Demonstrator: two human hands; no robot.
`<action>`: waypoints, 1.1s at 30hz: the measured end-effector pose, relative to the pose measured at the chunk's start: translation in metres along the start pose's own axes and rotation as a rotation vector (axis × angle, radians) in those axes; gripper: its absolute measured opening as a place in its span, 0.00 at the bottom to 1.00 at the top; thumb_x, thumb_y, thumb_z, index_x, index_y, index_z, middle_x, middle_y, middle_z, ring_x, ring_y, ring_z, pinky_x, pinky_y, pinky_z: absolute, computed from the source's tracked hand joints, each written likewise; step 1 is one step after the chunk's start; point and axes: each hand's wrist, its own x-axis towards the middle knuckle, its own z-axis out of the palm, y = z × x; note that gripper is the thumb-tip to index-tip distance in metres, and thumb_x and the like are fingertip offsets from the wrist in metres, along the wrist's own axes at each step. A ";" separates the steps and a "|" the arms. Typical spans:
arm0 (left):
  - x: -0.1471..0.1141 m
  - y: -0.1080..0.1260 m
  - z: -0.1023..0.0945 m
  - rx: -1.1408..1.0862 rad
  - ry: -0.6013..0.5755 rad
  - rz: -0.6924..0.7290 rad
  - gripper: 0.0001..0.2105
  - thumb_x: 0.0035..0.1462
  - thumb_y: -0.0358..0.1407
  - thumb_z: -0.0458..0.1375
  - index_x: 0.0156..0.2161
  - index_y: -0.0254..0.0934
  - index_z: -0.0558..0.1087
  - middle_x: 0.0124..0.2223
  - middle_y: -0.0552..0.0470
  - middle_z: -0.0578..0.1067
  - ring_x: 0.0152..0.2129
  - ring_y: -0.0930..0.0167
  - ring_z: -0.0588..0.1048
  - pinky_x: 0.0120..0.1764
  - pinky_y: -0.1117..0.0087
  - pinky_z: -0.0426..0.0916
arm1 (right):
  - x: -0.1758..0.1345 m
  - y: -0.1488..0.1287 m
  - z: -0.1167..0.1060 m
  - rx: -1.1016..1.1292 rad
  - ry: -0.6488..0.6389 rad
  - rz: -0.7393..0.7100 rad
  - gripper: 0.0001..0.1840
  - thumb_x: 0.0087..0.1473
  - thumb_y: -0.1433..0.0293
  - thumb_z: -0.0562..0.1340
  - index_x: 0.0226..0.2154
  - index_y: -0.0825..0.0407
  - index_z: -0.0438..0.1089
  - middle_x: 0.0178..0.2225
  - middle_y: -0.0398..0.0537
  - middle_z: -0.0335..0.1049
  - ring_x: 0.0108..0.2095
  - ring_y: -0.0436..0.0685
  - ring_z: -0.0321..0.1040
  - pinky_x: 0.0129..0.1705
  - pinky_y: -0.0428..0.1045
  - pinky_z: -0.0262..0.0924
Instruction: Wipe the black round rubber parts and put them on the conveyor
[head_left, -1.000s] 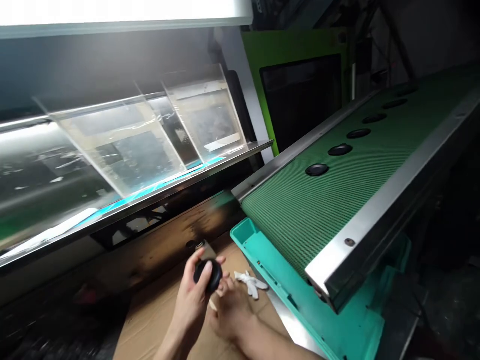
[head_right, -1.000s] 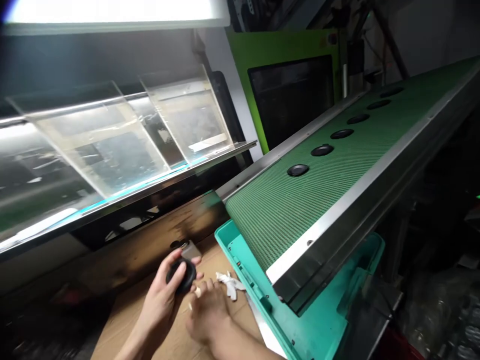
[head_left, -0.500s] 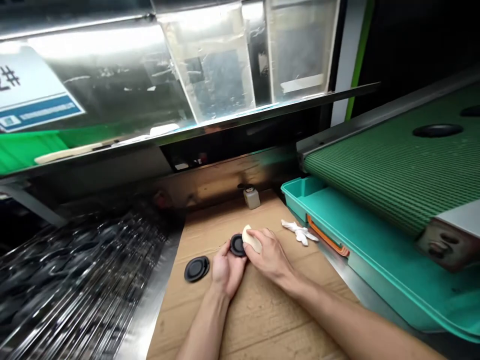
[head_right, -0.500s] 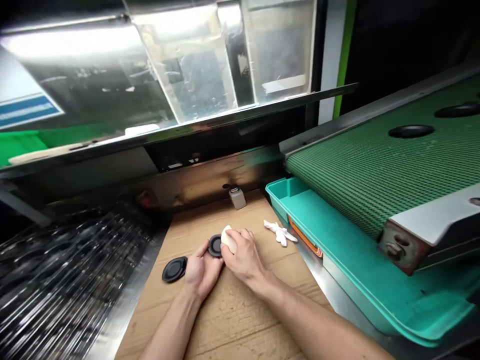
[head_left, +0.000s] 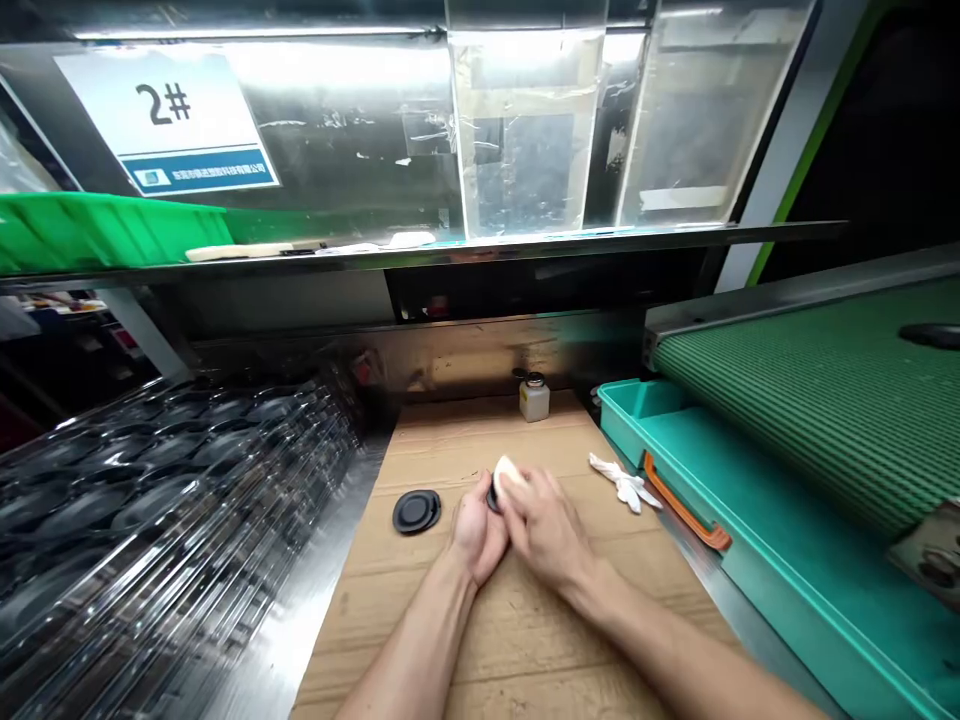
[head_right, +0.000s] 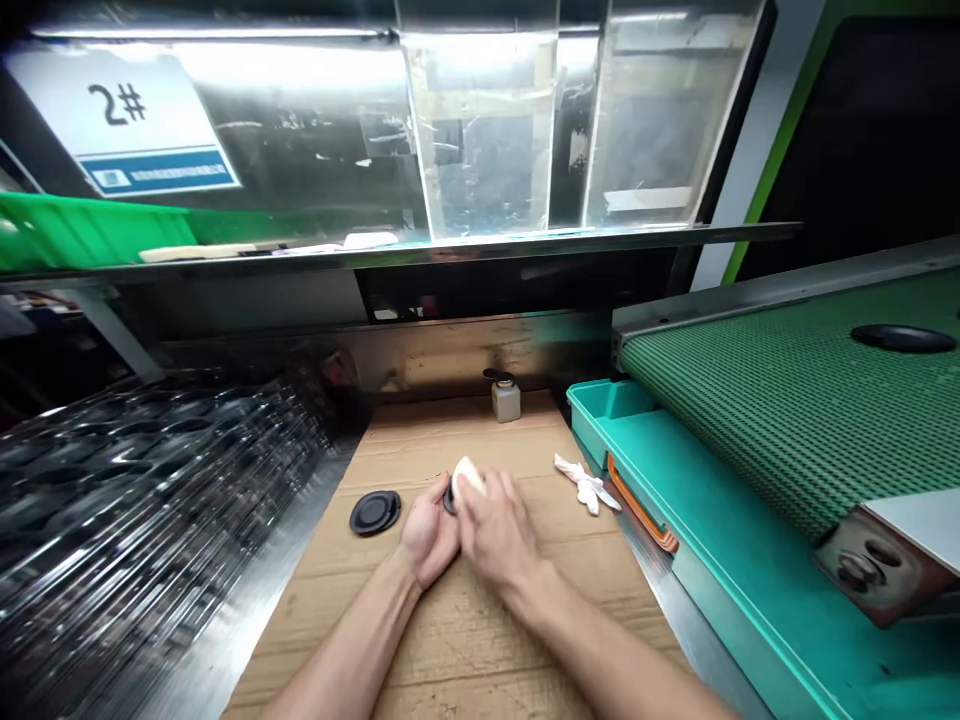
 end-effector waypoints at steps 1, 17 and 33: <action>0.000 0.000 0.000 0.011 -0.004 0.013 0.13 0.63 0.36 0.50 0.42 0.29 0.72 0.46 0.38 0.76 0.46 0.62 0.74 0.53 0.59 0.67 | -0.001 -0.001 -0.001 -0.016 0.012 0.033 0.18 0.62 0.68 0.51 0.52 0.49 0.67 0.48 0.56 0.63 0.45 0.63 0.59 0.48 0.57 0.58; 0.004 0.008 -0.002 -0.002 0.056 0.060 0.13 0.63 0.36 0.49 0.46 0.29 0.70 0.51 0.36 0.73 0.45 0.60 0.75 0.48 0.56 0.71 | 0.007 0.040 -0.013 0.346 0.134 0.132 0.28 0.49 0.67 0.65 0.53 0.51 0.62 0.48 0.52 0.65 0.48 0.59 0.63 0.50 0.52 0.60; -0.005 -0.007 0.004 0.193 0.028 0.121 0.12 0.59 0.37 0.56 0.42 0.30 0.74 0.44 0.38 0.77 0.44 0.59 0.75 0.51 0.56 0.67 | 0.011 0.037 -0.015 0.777 -0.279 0.269 0.11 0.49 0.67 0.63 0.34 0.55 0.76 0.38 0.48 0.75 0.36 0.56 0.70 0.38 0.47 0.62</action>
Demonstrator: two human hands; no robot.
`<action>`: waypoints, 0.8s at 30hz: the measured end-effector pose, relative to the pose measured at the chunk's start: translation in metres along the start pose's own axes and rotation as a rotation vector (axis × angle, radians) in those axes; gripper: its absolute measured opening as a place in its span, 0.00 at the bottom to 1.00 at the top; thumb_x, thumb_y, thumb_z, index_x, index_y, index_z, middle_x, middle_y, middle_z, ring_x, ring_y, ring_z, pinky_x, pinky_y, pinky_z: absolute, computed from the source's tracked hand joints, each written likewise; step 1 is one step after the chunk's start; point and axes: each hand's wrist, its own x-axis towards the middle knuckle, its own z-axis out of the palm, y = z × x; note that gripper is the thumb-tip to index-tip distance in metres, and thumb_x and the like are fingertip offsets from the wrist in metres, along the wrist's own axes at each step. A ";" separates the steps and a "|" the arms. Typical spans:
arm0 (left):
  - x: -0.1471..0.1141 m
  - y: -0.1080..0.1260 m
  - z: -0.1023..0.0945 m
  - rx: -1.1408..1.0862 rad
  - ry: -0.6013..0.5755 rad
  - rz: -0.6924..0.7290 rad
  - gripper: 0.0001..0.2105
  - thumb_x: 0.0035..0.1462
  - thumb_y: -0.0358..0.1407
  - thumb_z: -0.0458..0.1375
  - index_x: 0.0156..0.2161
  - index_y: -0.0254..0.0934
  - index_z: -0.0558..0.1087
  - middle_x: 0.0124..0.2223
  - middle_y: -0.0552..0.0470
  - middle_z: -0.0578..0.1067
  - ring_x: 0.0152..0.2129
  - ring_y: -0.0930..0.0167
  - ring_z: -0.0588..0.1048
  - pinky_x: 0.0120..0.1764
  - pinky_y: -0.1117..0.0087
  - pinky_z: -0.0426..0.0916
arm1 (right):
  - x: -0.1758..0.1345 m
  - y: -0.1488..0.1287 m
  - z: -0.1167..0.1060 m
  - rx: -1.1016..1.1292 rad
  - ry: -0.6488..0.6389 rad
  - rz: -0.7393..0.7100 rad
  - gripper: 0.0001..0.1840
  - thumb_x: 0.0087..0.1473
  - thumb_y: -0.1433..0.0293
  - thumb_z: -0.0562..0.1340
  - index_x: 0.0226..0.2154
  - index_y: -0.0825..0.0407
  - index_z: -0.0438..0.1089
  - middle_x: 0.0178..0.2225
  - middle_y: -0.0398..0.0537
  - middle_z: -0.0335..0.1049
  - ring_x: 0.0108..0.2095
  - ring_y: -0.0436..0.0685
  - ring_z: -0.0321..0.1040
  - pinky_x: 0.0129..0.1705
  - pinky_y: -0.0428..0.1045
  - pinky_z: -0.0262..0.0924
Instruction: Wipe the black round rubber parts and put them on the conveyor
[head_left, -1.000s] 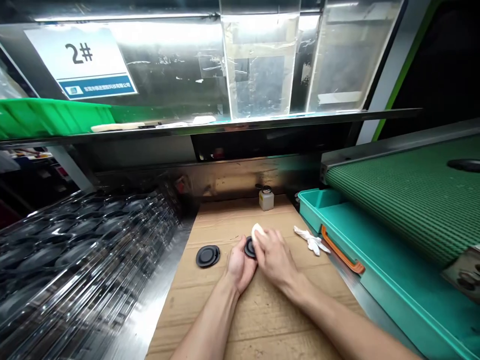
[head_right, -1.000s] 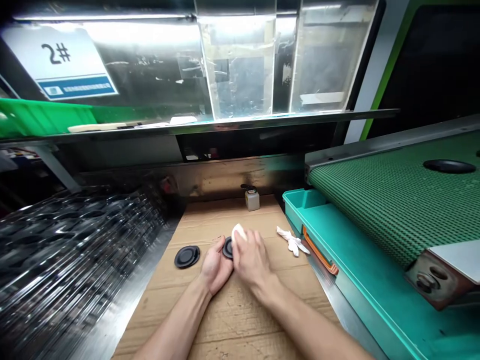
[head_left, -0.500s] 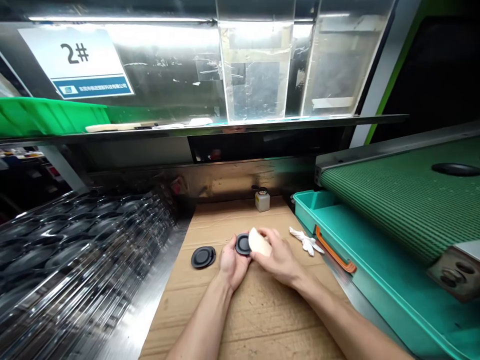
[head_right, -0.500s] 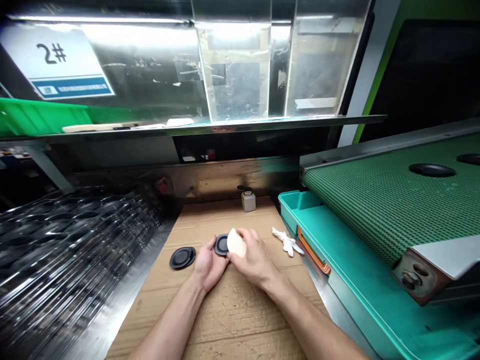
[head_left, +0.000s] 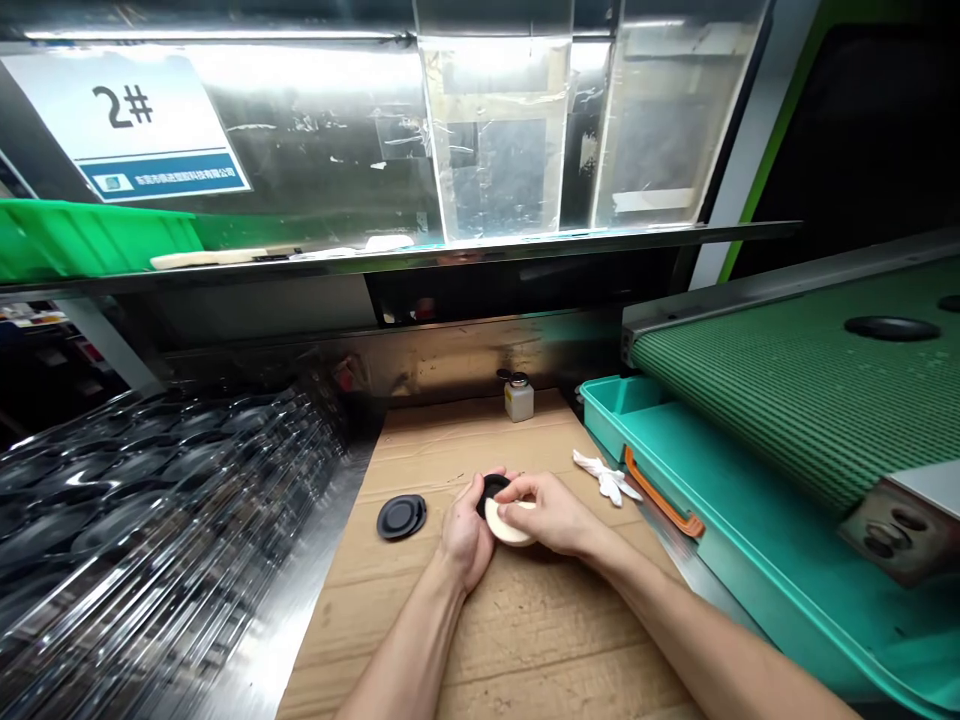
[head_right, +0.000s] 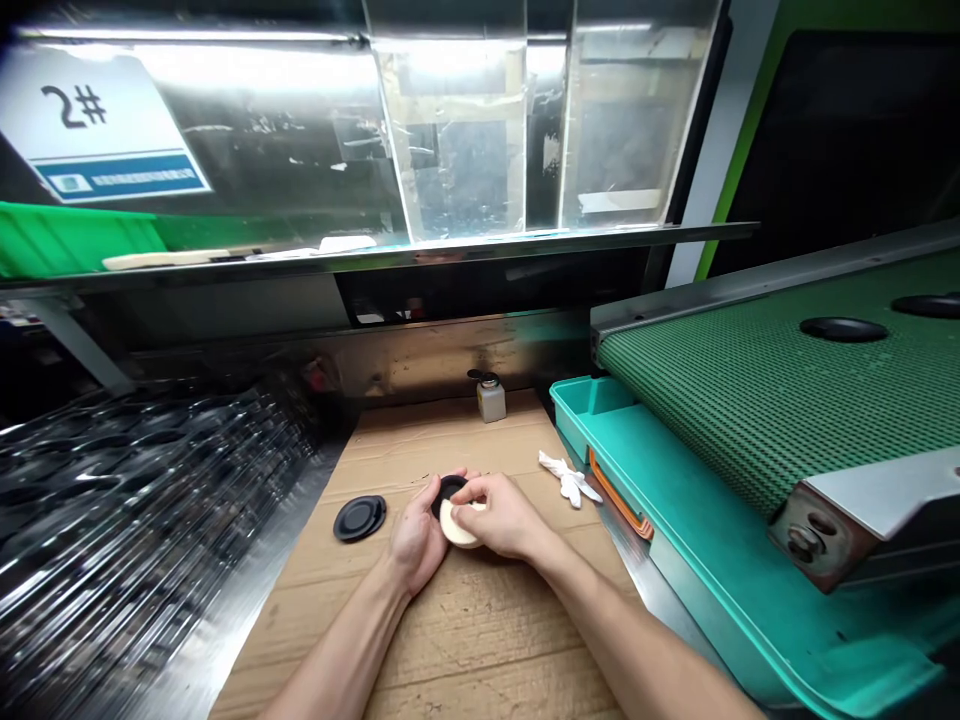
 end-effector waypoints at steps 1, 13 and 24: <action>0.000 0.000 0.000 0.003 -0.016 -0.003 0.12 0.59 0.37 0.56 0.43 0.29 0.74 0.44 0.38 0.77 0.44 0.59 0.75 0.51 0.56 0.67 | 0.000 0.000 -0.004 -0.007 0.002 0.024 0.11 0.48 0.67 0.63 0.33 0.56 0.77 0.37 0.48 0.75 0.36 0.57 0.70 0.38 0.47 0.62; 0.002 -0.001 0.000 0.039 -0.033 -0.006 0.13 0.59 0.38 0.57 0.43 0.29 0.75 0.42 0.40 0.78 0.43 0.61 0.75 0.49 0.59 0.68 | 0.006 0.001 -0.013 -0.047 0.039 0.061 0.12 0.48 0.66 0.62 0.32 0.56 0.78 0.30 0.47 0.75 0.30 0.54 0.69 0.30 0.45 0.60; 0.003 0.003 0.000 -0.007 -0.011 -0.063 0.11 0.61 0.35 0.53 0.40 0.29 0.74 0.44 0.39 0.77 0.44 0.61 0.75 0.50 0.59 0.69 | 0.002 0.002 -0.011 -0.132 0.062 0.047 0.10 0.50 0.67 0.62 0.33 0.54 0.77 0.34 0.48 0.75 0.33 0.56 0.70 0.35 0.47 0.62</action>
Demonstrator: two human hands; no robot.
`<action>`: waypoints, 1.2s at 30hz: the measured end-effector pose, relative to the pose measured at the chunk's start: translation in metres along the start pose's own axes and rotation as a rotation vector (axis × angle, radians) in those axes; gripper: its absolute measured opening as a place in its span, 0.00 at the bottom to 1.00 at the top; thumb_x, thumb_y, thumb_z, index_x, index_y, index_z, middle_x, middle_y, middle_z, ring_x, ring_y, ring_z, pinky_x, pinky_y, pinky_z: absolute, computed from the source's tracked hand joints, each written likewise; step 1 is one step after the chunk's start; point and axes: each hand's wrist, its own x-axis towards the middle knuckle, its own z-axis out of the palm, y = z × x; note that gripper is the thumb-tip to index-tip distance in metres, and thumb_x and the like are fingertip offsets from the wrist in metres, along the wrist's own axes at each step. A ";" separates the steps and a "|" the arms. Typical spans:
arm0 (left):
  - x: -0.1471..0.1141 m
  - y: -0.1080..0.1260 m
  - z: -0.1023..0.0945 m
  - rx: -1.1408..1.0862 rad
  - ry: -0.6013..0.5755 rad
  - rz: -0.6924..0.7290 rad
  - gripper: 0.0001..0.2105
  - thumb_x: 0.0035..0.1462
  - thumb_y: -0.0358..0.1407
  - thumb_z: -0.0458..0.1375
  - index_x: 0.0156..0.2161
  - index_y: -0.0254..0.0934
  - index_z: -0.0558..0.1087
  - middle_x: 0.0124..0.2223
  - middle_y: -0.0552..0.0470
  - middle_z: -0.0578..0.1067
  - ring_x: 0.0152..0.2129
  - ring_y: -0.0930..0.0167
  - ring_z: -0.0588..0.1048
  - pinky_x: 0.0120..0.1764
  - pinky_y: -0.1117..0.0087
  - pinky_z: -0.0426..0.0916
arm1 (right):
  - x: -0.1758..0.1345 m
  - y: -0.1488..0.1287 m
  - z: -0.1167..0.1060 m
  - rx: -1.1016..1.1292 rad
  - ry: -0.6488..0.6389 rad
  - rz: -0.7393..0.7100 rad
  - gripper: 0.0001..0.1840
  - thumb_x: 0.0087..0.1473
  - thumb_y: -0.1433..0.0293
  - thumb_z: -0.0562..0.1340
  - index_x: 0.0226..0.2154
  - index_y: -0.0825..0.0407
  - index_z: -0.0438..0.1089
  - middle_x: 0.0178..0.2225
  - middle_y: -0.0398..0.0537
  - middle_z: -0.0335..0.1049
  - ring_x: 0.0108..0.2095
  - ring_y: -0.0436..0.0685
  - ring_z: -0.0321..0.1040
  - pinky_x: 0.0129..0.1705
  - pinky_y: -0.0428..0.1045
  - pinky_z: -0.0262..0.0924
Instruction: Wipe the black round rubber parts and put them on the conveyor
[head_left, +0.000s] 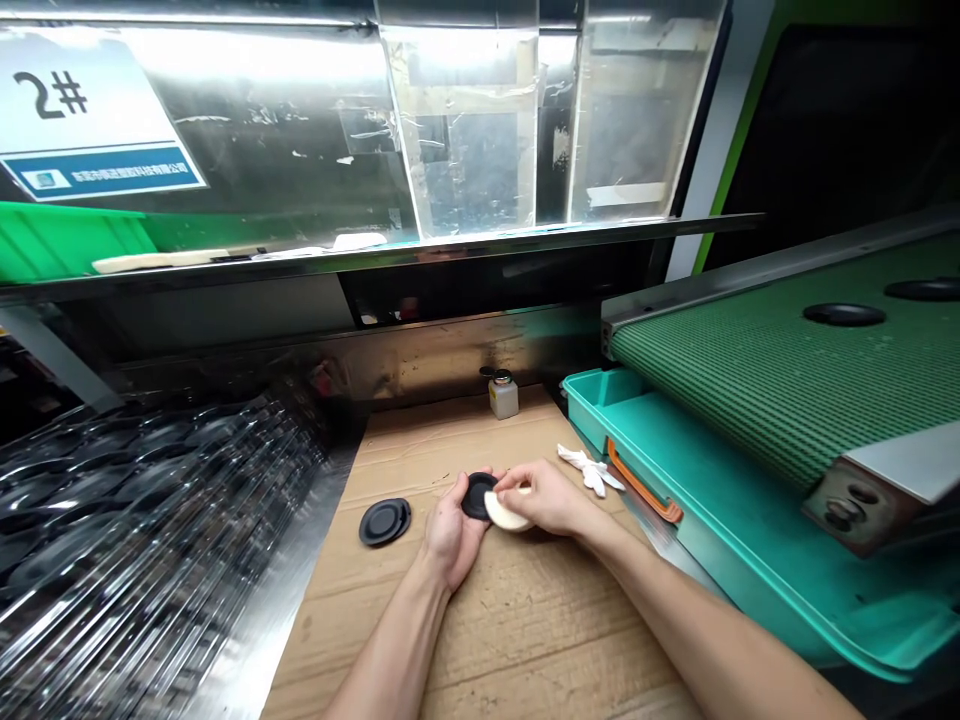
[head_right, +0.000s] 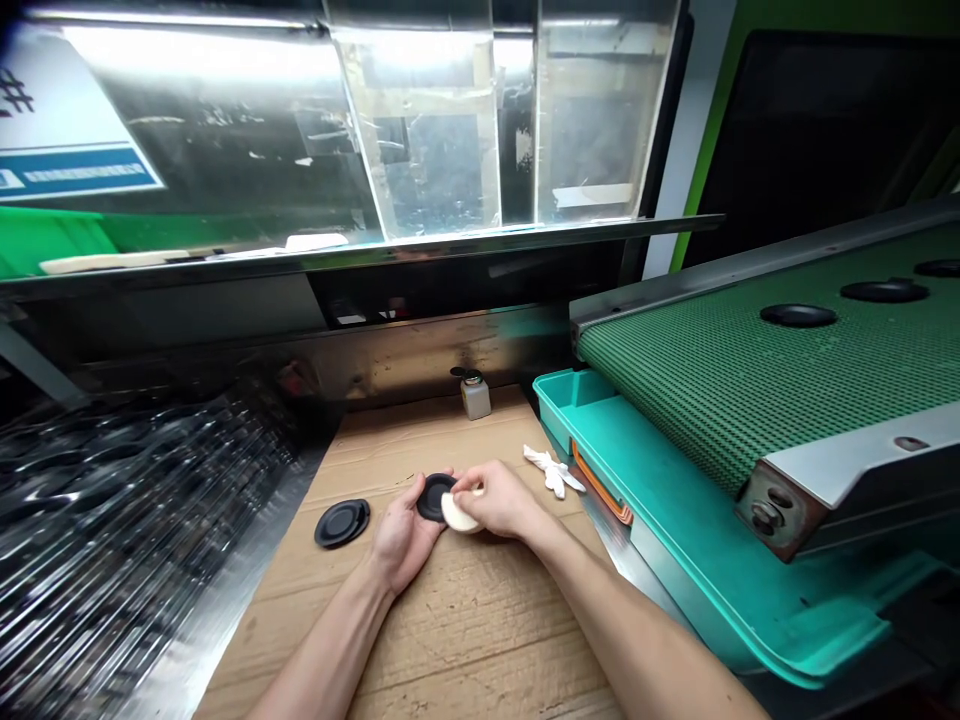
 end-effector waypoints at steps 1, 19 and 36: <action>0.001 0.000 0.000 0.008 -0.003 0.002 0.11 0.62 0.35 0.52 0.40 0.29 0.74 0.44 0.39 0.77 0.44 0.61 0.75 0.50 0.58 0.69 | -0.001 0.000 0.001 -0.086 0.084 -0.034 0.11 0.52 0.67 0.60 0.36 0.53 0.76 0.35 0.48 0.75 0.35 0.56 0.71 0.37 0.47 0.62; 0.005 -0.004 -0.001 -0.023 0.047 0.058 0.12 0.63 0.33 0.50 0.39 0.27 0.74 0.44 0.37 0.77 0.44 0.63 0.76 0.50 0.62 0.71 | -0.006 -0.004 0.029 -0.670 0.202 -0.268 0.10 0.65 0.65 0.51 0.42 0.48 0.67 0.37 0.46 0.73 0.36 0.55 0.70 0.36 0.45 0.57; 0.005 -0.001 -0.001 -0.032 -0.036 -0.019 0.14 0.64 0.35 0.49 0.41 0.28 0.74 0.43 0.40 0.77 0.44 0.63 0.75 0.51 0.59 0.69 | -0.001 0.001 0.020 -0.690 0.312 -0.192 0.19 0.65 0.60 0.51 0.56 0.46 0.63 0.46 0.49 0.72 0.42 0.58 0.71 0.42 0.49 0.63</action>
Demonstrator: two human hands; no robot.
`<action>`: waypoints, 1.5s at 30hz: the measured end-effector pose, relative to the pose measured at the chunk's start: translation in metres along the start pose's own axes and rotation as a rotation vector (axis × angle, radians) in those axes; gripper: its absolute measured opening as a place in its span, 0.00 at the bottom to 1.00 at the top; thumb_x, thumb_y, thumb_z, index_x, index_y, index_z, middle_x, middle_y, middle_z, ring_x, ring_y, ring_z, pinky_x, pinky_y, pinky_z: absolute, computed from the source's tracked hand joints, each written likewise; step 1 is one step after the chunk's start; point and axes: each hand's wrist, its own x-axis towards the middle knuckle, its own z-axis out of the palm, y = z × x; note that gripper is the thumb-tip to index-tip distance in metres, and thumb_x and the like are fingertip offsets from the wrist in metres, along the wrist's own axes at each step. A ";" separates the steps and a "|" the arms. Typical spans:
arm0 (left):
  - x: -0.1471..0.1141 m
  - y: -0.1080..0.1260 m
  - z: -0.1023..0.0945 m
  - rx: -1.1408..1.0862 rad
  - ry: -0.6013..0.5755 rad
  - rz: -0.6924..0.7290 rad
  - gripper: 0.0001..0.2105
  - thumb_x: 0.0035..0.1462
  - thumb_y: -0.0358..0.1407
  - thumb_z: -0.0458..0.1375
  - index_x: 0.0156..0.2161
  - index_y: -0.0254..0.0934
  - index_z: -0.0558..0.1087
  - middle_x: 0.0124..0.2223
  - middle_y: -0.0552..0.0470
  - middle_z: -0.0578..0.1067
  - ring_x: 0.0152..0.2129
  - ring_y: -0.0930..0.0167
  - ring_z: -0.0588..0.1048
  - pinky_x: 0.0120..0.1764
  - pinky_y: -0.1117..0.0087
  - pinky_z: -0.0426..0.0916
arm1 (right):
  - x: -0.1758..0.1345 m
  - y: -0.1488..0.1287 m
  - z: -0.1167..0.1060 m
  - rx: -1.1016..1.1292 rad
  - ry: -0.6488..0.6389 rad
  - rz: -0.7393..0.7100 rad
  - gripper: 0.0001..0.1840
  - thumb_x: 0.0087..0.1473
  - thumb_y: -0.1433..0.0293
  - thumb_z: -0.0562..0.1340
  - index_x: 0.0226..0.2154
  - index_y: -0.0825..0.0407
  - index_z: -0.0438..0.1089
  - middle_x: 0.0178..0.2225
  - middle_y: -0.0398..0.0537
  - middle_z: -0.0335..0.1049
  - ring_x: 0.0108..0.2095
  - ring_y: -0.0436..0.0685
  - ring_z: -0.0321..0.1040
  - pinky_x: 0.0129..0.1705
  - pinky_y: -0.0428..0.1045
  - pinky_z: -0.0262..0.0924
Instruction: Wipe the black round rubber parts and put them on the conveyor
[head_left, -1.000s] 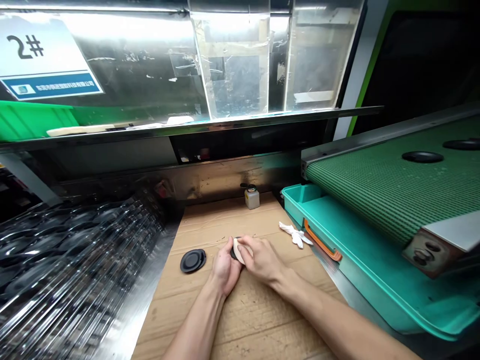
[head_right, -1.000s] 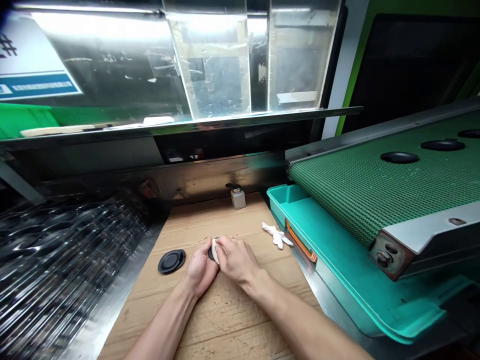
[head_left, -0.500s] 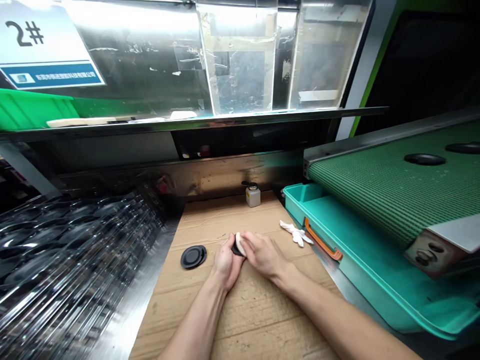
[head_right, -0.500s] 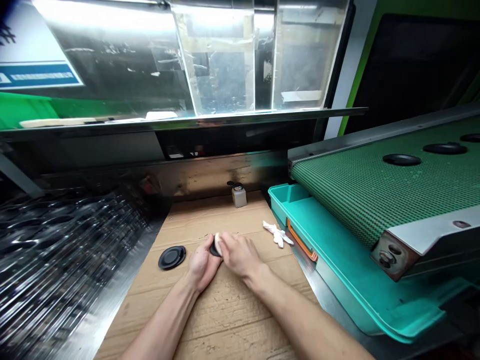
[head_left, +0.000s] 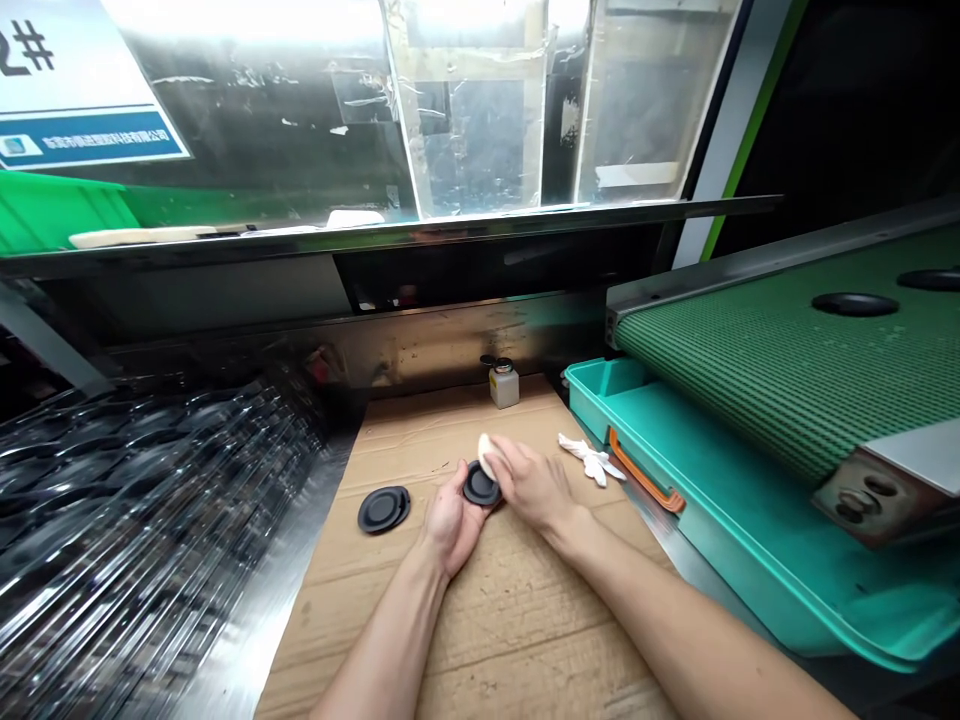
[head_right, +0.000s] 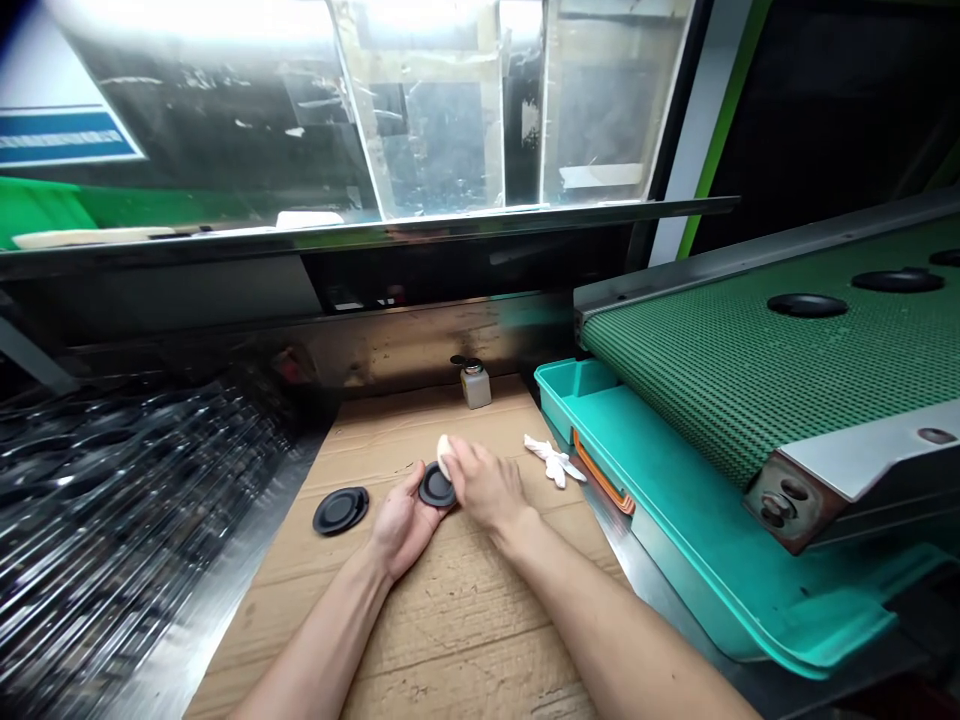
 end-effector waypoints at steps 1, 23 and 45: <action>0.000 0.000 0.000 0.007 0.009 0.005 0.14 0.64 0.35 0.49 0.41 0.28 0.74 0.44 0.40 0.77 0.44 0.63 0.75 0.51 0.59 0.69 | 0.001 -0.001 0.001 -0.038 0.008 0.043 0.20 0.66 0.60 0.50 0.56 0.46 0.62 0.45 0.49 0.73 0.41 0.58 0.71 0.41 0.49 0.63; -0.022 0.014 0.009 0.005 -0.088 -0.052 0.19 0.59 0.36 0.53 0.53 0.29 0.65 0.54 0.30 0.70 0.48 0.54 0.73 0.40 0.60 0.70 | 0.003 0.041 -0.001 0.087 0.042 0.261 0.17 0.61 0.59 0.55 0.48 0.47 0.70 0.38 0.48 0.76 0.42 0.59 0.72 0.44 0.49 0.61; -0.048 -0.010 0.033 0.871 -0.064 0.760 0.43 0.46 0.30 0.67 0.65 0.43 0.53 0.55 0.45 0.70 0.55 0.61 0.63 0.61 0.62 0.48 | 0.002 0.042 -0.001 0.058 0.013 0.256 0.16 0.61 0.58 0.55 0.47 0.45 0.71 0.38 0.46 0.76 0.41 0.58 0.72 0.42 0.49 0.61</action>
